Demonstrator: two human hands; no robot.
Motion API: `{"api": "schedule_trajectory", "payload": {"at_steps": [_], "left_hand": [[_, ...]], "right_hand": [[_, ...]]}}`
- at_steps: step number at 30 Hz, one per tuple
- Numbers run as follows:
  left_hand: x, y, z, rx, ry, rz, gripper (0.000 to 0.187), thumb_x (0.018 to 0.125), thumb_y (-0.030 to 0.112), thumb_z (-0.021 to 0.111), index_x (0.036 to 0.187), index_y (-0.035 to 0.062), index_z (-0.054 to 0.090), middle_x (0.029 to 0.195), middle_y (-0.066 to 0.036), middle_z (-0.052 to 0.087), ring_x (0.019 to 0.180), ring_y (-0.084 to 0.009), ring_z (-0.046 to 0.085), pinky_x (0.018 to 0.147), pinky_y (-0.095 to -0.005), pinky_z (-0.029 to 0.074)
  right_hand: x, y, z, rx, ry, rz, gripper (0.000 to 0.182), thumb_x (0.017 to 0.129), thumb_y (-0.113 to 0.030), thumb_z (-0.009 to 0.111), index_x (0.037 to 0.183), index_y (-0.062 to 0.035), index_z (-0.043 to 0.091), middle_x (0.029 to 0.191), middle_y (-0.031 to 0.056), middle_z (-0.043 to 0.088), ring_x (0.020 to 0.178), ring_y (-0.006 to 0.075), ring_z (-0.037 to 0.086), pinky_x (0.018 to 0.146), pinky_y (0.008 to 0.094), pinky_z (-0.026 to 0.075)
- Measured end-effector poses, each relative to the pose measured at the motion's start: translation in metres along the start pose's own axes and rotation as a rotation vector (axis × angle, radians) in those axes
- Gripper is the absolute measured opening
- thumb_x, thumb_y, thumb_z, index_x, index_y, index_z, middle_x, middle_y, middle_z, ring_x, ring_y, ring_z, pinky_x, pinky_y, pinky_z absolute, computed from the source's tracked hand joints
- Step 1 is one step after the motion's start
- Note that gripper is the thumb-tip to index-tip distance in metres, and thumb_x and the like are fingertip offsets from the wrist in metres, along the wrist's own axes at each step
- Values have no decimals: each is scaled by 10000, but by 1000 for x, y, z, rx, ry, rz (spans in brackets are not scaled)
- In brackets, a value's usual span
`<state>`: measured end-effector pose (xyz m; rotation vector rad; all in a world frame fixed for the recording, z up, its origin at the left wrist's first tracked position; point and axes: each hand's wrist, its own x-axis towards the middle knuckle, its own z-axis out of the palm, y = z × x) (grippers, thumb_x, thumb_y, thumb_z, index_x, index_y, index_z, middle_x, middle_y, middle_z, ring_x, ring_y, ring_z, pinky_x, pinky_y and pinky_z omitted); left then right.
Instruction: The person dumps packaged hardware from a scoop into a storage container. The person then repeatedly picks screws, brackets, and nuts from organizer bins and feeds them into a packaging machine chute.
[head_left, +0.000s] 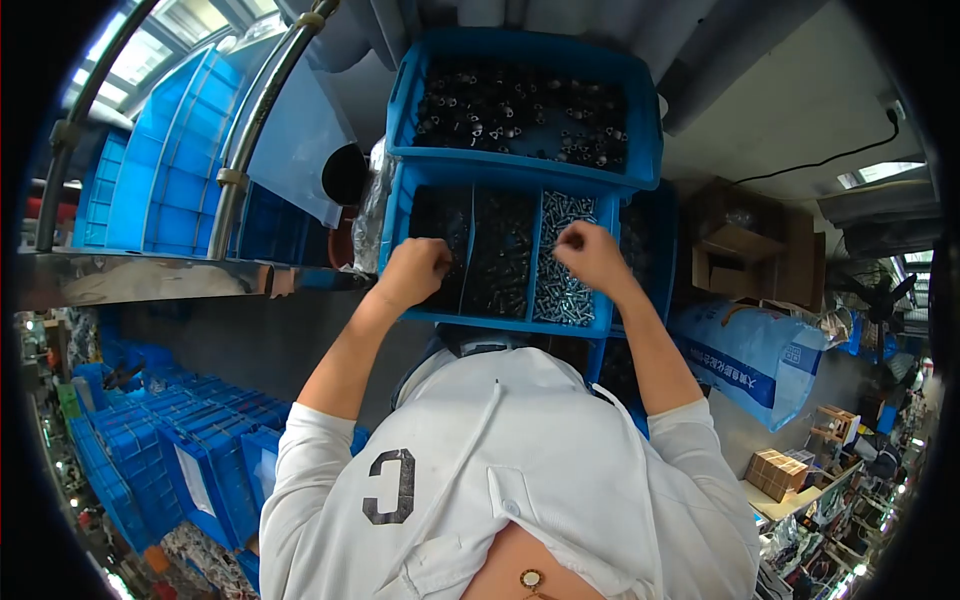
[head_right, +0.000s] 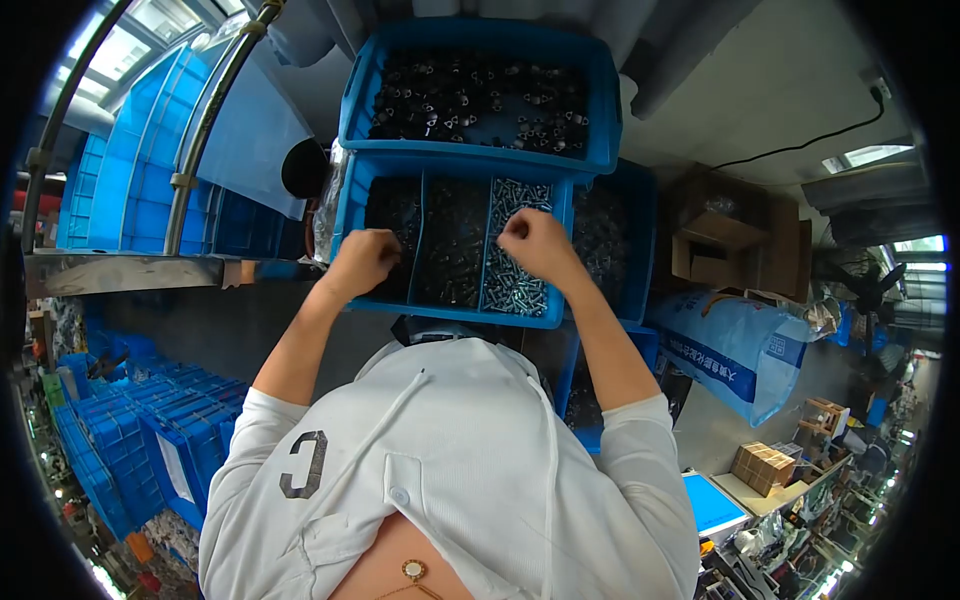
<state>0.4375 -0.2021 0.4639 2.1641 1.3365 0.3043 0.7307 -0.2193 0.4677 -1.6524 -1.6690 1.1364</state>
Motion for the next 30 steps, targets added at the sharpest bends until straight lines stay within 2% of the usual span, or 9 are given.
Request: {"api": "schedule_trajectory", "payload": {"at_steps": [3,6,8,10,15,21,23,25,30], "left_hand": [[-15,11,-23,-711,-17,-170,56,756,1,584,810,-3,596,826,-108,633,753,-224,649,691,-277,535],[-25,8,-27,-1283,-25,-287,117,792,25,527,894,-4,578,852,-73,618,813,-140,635,700,-244,527],[-23,6,-23,-1454,-3,-290,107,784,41,532,864,-3,588,859,-77,620,808,-139,632,696,-254,527],[-14,14,-20,-765,-86,-309,104,761,47,545,832,1,606,867,-97,625,807,-182,640,692,-288,532],[-7,15,19,409,-92,-89,123,682,57,618,797,32,657,893,-137,629,833,-321,634,678,-397,532],[-1,0,25,484,-133,-53,82,679,44,616,751,51,654,878,-113,631,836,-303,640,671,-406,532],[-5,5,18,312,-49,-41,63,690,48,610,743,39,642,832,-115,618,780,-292,631,646,-375,516],[-6,11,4,93,-10,-47,60,712,50,592,755,37,632,806,-104,610,722,-260,607,622,-342,492],[-14,1,-4,-807,58,-177,83,759,47,525,789,42,601,773,-49,592,585,-115,466,527,-238,381]], "right_hand": [[-23,-11,-34,1046,-77,202,131,796,-106,550,844,13,575,695,61,555,609,151,552,540,313,487],[-33,-15,-40,1010,-170,239,91,822,-90,482,839,-38,555,712,26,493,613,121,525,484,273,455],[-27,-14,-21,411,-137,171,107,797,-82,533,830,7,583,727,118,585,638,229,587,541,341,495],[-26,-4,7,-235,-68,-178,140,768,-79,576,847,31,609,742,188,634,650,323,627,586,409,520],[-18,4,39,-649,-260,-116,139,689,-46,597,788,40,645,799,259,642,755,397,644,674,464,517],[-10,-6,0,-303,-376,-38,156,688,-97,627,748,46,646,756,213,655,657,294,646,616,382,514],[-10,-1,-17,73,-336,-11,176,710,-131,626,766,36,621,667,96,615,542,156,558,515,289,455],[-4,-15,-54,760,-407,338,152,743,-127,545,814,1,585,624,22,527,503,102,468,458,245,393],[84,-10,-93,949,-286,223,244,851,-287,531,848,-47,576,723,27,530,559,80,445,407,220,316]]}}
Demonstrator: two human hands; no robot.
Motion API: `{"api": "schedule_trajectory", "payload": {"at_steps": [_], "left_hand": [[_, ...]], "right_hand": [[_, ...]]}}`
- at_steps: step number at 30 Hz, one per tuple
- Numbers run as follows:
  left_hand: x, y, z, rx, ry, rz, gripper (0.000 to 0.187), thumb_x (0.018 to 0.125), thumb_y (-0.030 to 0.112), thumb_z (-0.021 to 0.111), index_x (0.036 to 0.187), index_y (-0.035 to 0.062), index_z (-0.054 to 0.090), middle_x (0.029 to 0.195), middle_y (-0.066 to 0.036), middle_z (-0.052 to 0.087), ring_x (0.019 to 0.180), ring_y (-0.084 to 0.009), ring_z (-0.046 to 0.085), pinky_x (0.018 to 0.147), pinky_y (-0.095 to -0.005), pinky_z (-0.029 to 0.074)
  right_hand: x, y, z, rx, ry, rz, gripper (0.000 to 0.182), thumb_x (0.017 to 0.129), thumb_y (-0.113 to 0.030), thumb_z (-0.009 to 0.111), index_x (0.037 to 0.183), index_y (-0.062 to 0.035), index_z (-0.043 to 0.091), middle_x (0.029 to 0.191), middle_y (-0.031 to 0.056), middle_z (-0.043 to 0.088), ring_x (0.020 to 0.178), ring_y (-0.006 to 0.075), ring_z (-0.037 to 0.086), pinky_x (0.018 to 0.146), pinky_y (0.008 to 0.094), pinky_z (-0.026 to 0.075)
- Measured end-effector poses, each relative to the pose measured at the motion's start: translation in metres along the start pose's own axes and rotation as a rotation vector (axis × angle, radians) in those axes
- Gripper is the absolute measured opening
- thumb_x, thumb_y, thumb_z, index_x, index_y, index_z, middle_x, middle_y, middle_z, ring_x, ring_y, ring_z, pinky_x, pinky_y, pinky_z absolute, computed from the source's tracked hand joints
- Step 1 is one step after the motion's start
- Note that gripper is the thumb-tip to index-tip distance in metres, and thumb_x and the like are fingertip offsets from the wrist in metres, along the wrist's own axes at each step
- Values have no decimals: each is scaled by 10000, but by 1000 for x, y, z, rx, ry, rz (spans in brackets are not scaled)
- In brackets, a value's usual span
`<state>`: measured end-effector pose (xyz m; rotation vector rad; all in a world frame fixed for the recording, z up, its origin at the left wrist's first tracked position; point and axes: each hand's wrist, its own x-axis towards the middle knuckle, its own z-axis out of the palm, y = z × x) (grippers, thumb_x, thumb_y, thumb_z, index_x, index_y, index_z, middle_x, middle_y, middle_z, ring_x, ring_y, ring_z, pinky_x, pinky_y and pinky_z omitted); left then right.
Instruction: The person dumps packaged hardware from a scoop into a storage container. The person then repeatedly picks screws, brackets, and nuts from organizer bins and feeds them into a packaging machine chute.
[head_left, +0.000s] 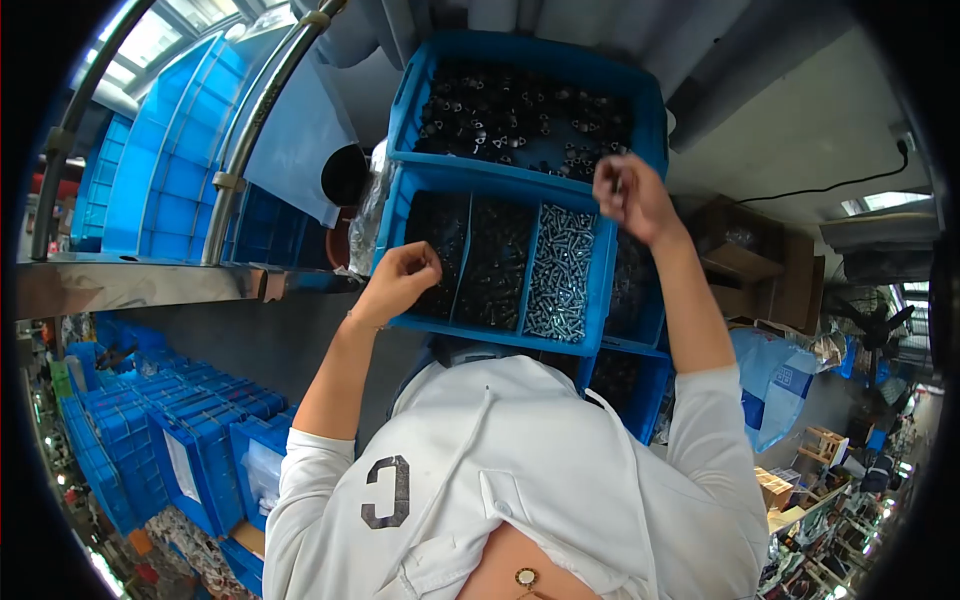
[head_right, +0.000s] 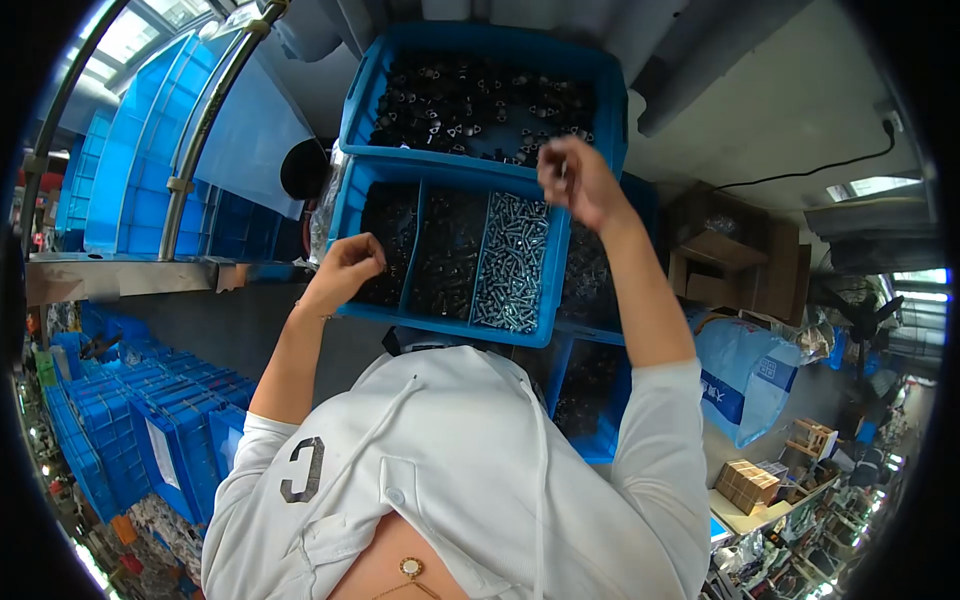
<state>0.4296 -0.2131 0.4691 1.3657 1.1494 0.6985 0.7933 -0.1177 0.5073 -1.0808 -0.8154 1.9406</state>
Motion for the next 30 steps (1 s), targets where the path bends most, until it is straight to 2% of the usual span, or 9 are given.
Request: {"api": "schedule_trajectory", "payload": {"at_steps": [1,3,6,9,12,15,18,24,30], "left_hand": [[-6,28,2,-117,17,-121,77,768,42,486,769,43,563,775,-65,594,507,-65,398,460,-207,314],[-7,28,-1,-451,-29,-233,63,758,45,469,757,46,532,768,-88,585,466,-50,347,435,-189,273],[-2,29,-2,-729,-94,-260,49,749,57,445,746,50,493,746,-111,560,421,-48,286,409,-182,243],[13,35,-1,-791,-126,-235,58,761,75,465,753,48,515,693,-70,546,431,-39,278,411,-183,215],[44,43,7,-395,-60,-205,102,762,90,486,736,32,565,653,-56,545,457,-76,378,435,-220,320],[74,44,42,666,63,133,179,785,145,543,785,19,671,742,-144,634,689,-234,647,620,-357,499],[97,21,76,1463,11,310,109,750,156,624,742,80,702,793,-82,684,793,-249,667,652,-347,523],[116,29,76,1483,-172,190,74,730,120,648,755,117,717,803,-85,697,778,-224,686,606,-323,521],[116,23,74,1548,-315,318,71,719,146,665,763,126,715,814,-83,701,785,-234,691,619,-329,528]], "right_hand": [[34,-4,-22,-67,3,12,257,867,-296,562,852,-40,580,727,28,536,566,79,452,407,225,326],[79,-12,-14,-1028,376,-227,321,839,-294,640,882,23,628,857,132,639,667,217,593,590,346,475],[129,3,-40,-1766,279,-244,379,845,-329,633,894,47,642,922,197,657,813,328,634,732,423,485],[154,3,-54,-1944,-34,-65,362,864,-309,598,994,28,626,962,223,654,932,382,615,789,461,471],[143,-4,-57,-1768,-23,-188,305,882,-293,560,920,9,565,798,164,619,700,311,603,625,384,478],[96,-26,-32,-723,95,91,229,886,-253,524,893,-28,564,681,67,551,550,172,508,500,294,413],[36,-16,-3,65,-105,-17,170,883,-207,513,820,-55,555,624,13,472,483,86,394,443,224,321],[-23,59,29,488,184,-58,128,863,-119,523,884,-11,591,828,114,611,750,214,597,705,343,544],[-42,87,43,656,316,-126,146,872,-136,576,898,7,559,890,117,591,850,227,591,804,370,526]]}}
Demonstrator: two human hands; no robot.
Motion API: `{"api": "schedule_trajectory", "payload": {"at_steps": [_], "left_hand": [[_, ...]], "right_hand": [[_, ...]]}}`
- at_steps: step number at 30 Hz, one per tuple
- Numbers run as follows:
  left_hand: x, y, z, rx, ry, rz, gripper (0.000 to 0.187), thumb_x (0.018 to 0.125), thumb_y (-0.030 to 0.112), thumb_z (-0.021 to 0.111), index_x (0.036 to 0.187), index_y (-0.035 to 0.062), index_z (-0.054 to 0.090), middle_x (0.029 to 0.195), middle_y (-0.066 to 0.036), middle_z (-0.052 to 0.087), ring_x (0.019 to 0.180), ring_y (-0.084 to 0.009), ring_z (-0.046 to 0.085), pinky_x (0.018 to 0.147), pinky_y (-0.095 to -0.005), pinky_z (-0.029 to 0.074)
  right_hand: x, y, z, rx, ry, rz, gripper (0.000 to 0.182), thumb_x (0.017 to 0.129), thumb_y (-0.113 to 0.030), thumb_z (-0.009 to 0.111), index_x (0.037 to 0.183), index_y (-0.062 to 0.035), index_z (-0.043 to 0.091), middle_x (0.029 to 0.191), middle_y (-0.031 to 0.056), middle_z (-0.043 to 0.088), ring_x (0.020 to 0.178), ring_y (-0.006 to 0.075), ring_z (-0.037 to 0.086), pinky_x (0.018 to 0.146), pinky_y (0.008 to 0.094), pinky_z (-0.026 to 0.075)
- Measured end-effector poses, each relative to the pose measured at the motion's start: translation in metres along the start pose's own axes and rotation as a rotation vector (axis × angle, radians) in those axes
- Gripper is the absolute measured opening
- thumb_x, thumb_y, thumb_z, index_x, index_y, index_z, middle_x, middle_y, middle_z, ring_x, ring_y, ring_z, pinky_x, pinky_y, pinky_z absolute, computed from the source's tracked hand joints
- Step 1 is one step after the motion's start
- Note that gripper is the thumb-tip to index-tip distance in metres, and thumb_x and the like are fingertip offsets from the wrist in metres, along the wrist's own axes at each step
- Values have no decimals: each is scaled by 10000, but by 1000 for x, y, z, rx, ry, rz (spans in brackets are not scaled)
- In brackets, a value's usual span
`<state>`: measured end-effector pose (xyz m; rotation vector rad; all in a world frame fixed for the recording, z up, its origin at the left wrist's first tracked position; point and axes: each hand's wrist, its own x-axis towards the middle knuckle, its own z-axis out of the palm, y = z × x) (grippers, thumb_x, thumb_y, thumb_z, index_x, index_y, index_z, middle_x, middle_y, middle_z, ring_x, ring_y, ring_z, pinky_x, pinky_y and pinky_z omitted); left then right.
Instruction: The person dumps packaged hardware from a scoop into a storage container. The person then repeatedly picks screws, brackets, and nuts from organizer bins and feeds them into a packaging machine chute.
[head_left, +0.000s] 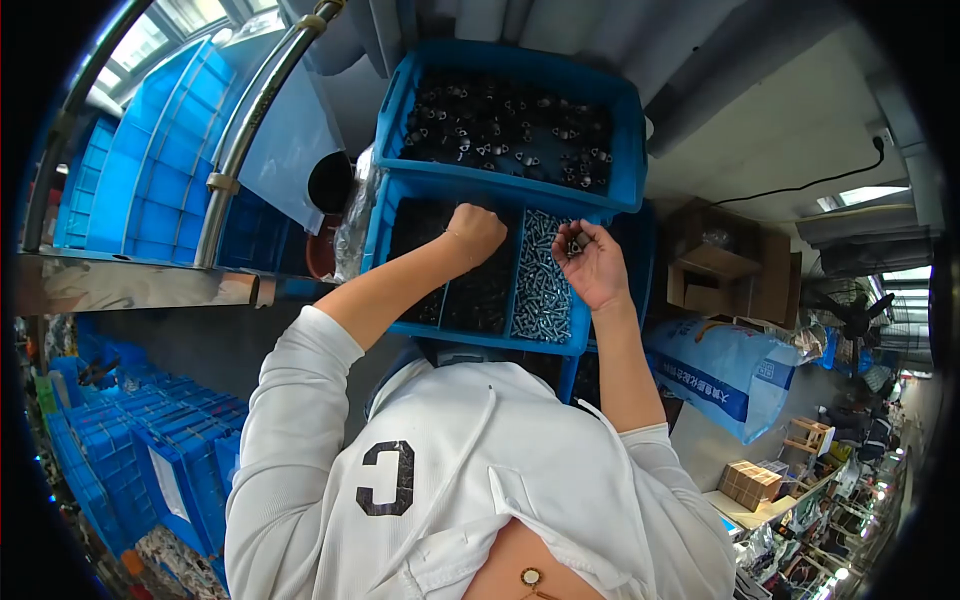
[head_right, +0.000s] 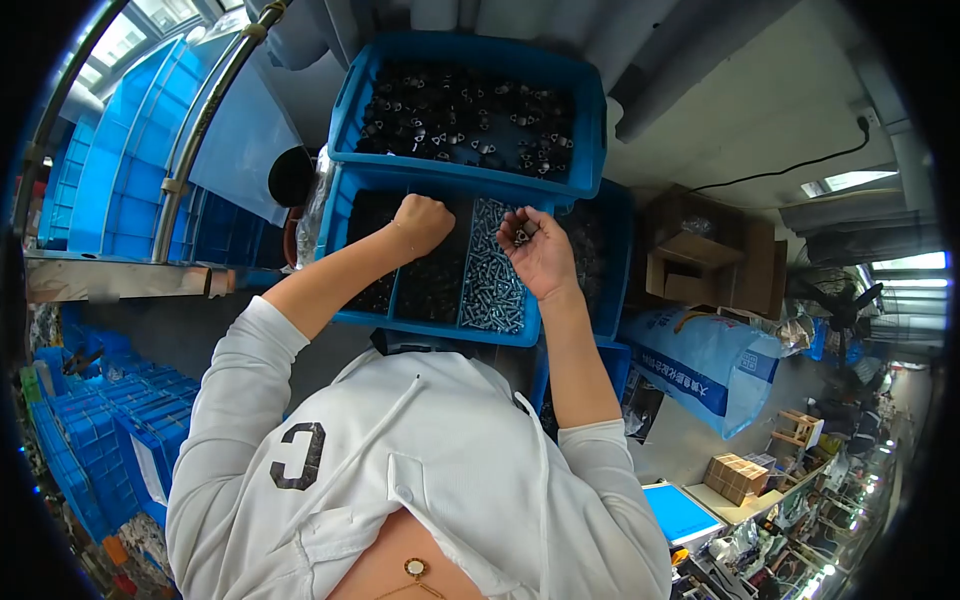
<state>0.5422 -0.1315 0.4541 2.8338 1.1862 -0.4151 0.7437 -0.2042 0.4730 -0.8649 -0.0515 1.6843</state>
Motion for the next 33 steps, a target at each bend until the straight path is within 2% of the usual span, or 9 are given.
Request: {"api": "schedule_trajectory", "payload": {"at_steps": [7,10,11,14,17,22,25,28,33], "left_hand": [[-24,5,-88,-395,-1,138,153,692,207,676,780,83,696,821,-131,683,791,-312,670,663,-407,540],[-15,27,-100,-482,-5,283,160,699,204,666,771,64,691,822,-150,674,796,-332,660,671,-412,536],[-7,34,-89,-492,21,319,146,715,153,653,821,60,690,843,-156,673,814,-330,658,688,-401,535],[-12,34,-77,-516,164,250,183,722,91,646,897,47,677,881,-157,672,840,-327,654,709,-390,532],[-68,3,-88,-738,391,111,159,767,50,619,923,37,648,852,-144,646,795,-334,635,690,-400,512],[-190,-41,-54,-661,673,-245,233,822,52,577,1051,73,612,770,-147,603,707,-317,619,611,-400,492],[-243,-38,-18,-473,434,-622,414,819,66,578,1228,117,541,734,-150,601,673,-294,631,568,-405,487],[-257,-41,20,-343,22,-691,827,747,37,600,1474,175,231,735,-121,620,639,-278,629,535,-379,495],[-267,-57,78,-263,221,-508,811,728,17,581,1462,169,271,875,-86,635,676,-246,624,523,-353,505]], "right_hand": [[-10,26,-6,85,44,43,161,904,-189,541,917,-30,556,934,93,596,913,230,587,898,407,453],[-15,39,10,149,9,-15,233,950,-195,450,1082,-20,529,1093,97,586,1035,251,559,945,398,434],[14,46,-37,403,-306,109,267,971,-198,398,1150,-28,501,1196,94,554,1079,243,548,958,395,426],[8,54,-16,341,-307,64,262,971,-185,398,1142,-11,494,1165,118,555,1062,237,552,963,394,429],[9,60,26,97,-42,35,241,967,-183,419,1065,1,540,1057,135,588,1043,242,562,952,390,441],[50,89,122,-28,-132,129,282,959,-279,491,950,-13,587,933,109,611,950,220,575,911,372,450],[86,132,181,-286,-341,10,348,964,-347,482,1029,-21,586,1028,112,604,1025,208,541,965,356,388],[118,190,217,-843,-419,-304,448,979,-414,428,1127,-8,548,1027,96,578,996,171,524,886,317,398],[72,181,204,-1124,-570,-478,383,987,-313,449,1235,-25,502,1135,115,579,1047,190,539,918,297,398]]}}
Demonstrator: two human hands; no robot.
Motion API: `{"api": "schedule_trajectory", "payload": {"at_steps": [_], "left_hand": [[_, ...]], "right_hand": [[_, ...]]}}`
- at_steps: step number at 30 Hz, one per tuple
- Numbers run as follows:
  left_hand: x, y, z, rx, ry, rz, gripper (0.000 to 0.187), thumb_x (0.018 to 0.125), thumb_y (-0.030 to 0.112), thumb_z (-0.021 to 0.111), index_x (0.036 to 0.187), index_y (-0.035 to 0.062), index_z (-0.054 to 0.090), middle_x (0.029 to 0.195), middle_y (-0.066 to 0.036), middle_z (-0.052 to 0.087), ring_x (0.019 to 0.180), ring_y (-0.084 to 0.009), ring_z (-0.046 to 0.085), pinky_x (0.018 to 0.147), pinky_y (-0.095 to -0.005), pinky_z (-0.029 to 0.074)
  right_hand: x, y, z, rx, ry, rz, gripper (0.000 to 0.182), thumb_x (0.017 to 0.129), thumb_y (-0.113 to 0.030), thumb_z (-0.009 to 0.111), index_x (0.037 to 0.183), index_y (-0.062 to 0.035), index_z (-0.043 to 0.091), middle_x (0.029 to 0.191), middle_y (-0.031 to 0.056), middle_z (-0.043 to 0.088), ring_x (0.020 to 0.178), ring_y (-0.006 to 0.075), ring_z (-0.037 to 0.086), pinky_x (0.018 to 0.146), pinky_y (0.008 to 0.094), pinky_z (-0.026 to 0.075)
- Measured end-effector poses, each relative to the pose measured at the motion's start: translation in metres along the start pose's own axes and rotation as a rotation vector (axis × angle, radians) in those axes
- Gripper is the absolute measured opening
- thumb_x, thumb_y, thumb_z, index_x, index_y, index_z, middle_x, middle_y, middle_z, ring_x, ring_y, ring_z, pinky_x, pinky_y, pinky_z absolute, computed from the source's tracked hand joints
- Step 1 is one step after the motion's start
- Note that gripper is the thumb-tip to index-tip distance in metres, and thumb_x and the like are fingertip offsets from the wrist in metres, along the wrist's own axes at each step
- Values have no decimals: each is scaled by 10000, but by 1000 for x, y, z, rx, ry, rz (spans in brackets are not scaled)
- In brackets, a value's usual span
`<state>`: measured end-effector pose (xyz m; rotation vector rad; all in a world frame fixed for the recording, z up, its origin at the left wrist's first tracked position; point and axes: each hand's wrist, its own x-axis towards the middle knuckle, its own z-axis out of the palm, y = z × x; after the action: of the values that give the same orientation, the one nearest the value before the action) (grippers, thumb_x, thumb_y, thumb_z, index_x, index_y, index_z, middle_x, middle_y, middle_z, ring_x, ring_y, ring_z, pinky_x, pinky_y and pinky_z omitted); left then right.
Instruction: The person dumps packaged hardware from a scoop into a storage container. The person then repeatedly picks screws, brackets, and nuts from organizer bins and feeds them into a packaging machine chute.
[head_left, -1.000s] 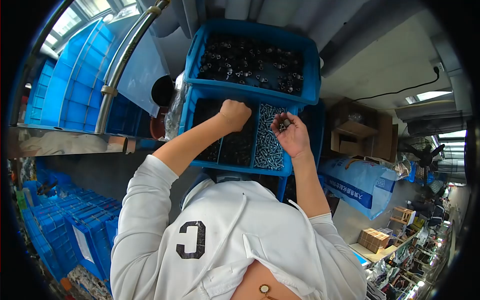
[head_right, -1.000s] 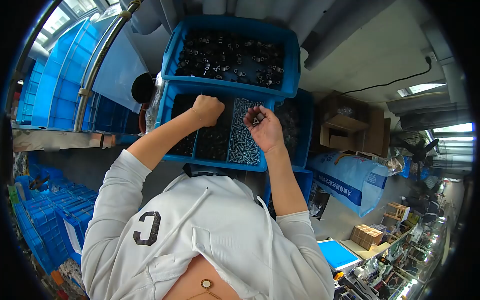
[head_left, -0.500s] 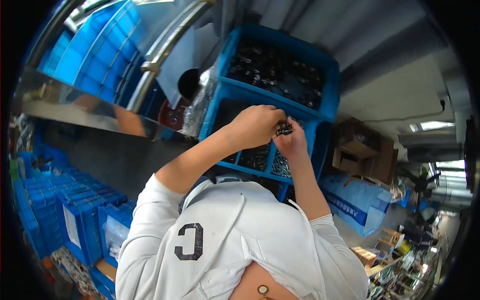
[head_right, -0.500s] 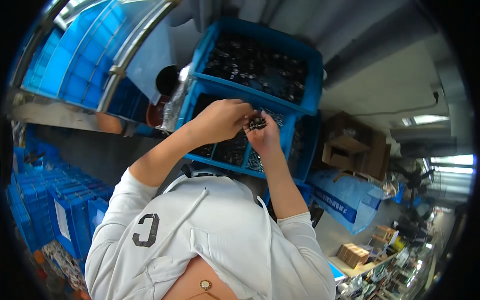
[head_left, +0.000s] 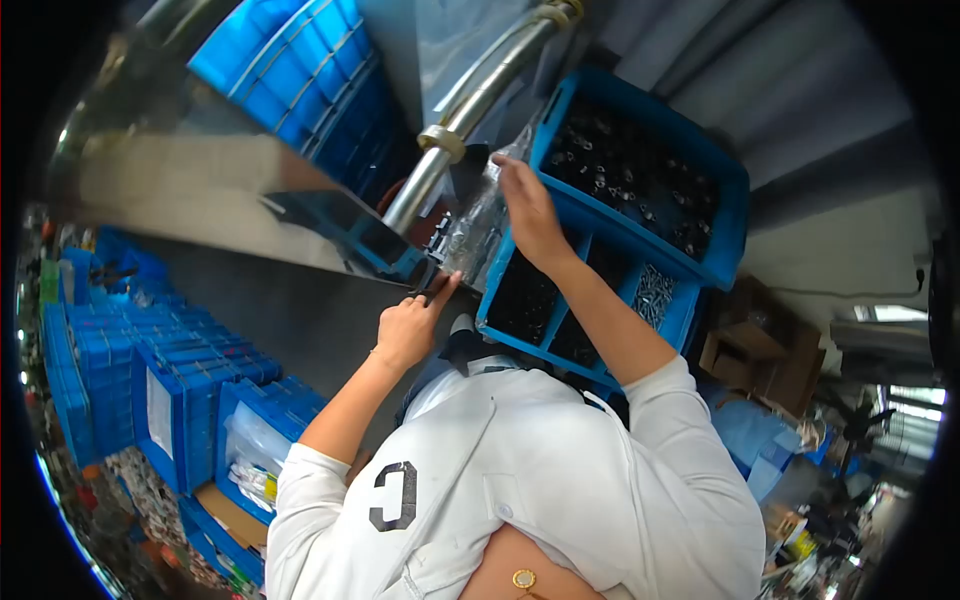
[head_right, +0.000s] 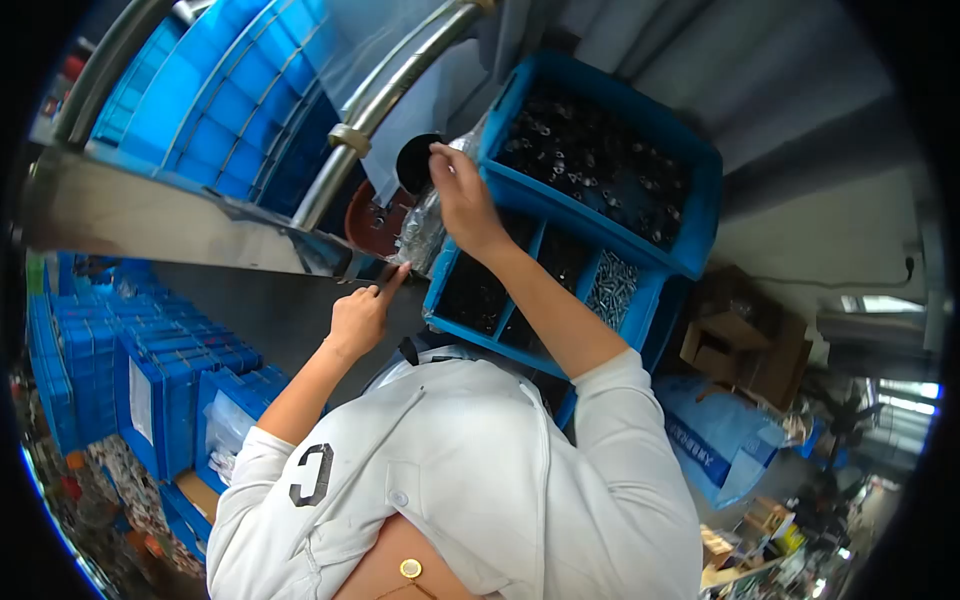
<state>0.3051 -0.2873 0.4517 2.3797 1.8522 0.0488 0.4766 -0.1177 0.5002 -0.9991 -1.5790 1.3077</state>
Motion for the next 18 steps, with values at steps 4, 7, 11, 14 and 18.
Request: {"api": "schedule_trajectory", "payload": {"at_steps": [4,7,11,14,18], "left_hand": [[-6,7,-4,-393,254,116,551,754,-9,579,1292,96,515,753,-92,576,633,-252,569,524,-341,463],[19,29,-15,-690,451,356,421,768,-31,574,1182,40,557,739,-102,567,648,-271,561,558,-345,449],[78,73,-35,-534,265,431,425,748,-26,575,1170,18,548,1116,-194,543,1009,-330,559,853,-395,464],[124,99,15,-12,257,404,476,766,20,561,1239,-1,516,1288,-241,456,1147,-417,480,1001,-421,390],[148,116,50,222,104,350,344,771,74,582,1104,-14,600,1158,-230,557,1050,-385,567,741,-362,554]], "right_hand": [[-69,-28,-82,-135,266,-140,281,990,-229,450,1194,-55,534,1114,61,571,839,67,516,744,211,417],[-107,-18,-144,-333,522,-83,219,944,-181,541,1125,-59,561,1140,97,537,919,136,553,746,259,474],[-152,37,-199,-950,278,103,387,790,-69,600,1158,10,508,1193,214,493,1089,336,509,926,416,439],[-165,70,-186,-1236,107,333,564,750,-70,582,1260,73,391,1279,295,408,1201,462,380,1012,462,373],[-168,83,-154,-1473,177,263,466,795,-36,552,1216,111,413,1234,277,418,1208,435,398,918,428,487]]}}
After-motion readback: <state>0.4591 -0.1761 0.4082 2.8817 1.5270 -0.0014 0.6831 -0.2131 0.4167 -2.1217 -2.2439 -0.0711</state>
